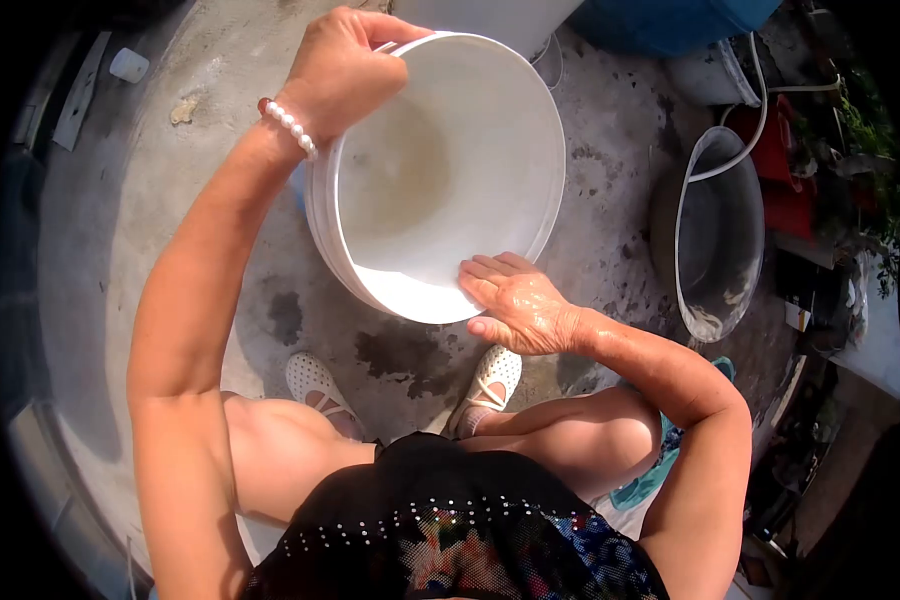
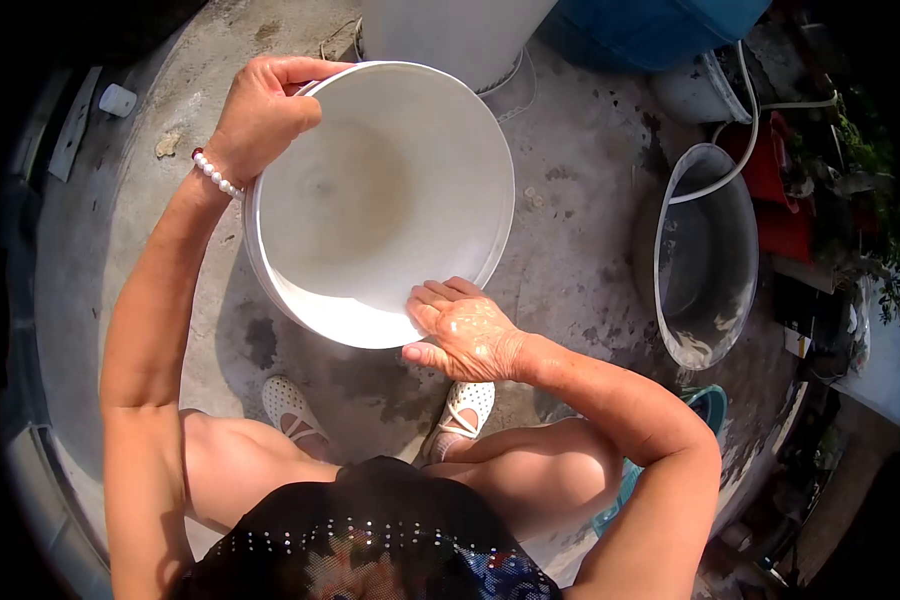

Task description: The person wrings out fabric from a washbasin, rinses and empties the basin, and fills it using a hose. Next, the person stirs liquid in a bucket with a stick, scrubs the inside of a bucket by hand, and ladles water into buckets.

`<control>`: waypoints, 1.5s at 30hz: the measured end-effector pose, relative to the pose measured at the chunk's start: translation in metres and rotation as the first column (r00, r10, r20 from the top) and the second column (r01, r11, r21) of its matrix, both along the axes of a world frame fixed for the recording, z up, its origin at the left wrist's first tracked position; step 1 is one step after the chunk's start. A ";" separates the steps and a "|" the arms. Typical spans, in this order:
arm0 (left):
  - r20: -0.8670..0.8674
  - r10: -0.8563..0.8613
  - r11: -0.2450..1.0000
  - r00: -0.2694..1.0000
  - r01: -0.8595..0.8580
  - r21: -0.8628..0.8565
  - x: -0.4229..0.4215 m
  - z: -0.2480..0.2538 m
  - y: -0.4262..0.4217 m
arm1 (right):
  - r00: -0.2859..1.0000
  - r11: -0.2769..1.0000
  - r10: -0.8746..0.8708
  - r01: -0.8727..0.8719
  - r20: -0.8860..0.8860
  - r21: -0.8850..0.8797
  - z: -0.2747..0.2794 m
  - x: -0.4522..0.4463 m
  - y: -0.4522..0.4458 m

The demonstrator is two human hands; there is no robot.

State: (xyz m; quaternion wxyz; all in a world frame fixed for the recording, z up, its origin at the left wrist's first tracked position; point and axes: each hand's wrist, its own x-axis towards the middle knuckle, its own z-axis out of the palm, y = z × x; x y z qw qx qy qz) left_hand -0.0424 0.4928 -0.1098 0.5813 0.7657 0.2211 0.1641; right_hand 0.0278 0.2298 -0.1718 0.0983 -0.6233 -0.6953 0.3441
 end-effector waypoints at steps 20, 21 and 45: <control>0.034 0.153 0.875 0.988 -0.151 0.461 -0.011 -0.043 -0.016 | 0.922 0.843 -0.337 0.206 0.191 0.496 -0.048 0.017 -0.001; 0.000 0.185 0.899 0.983 -0.169 0.403 -0.013 -0.043 -0.014 | 0.914 0.827 -0.362 0.225 0.182 0.515 -0.045 0.006 0.003; 0.120 -0.048 0.922 0.992 -0.002 0.388 -0.005 -0.007 -0.021 | 0.802 0.979 0.121 -0.193 0.585 0.062 -0.126 0.056 0.138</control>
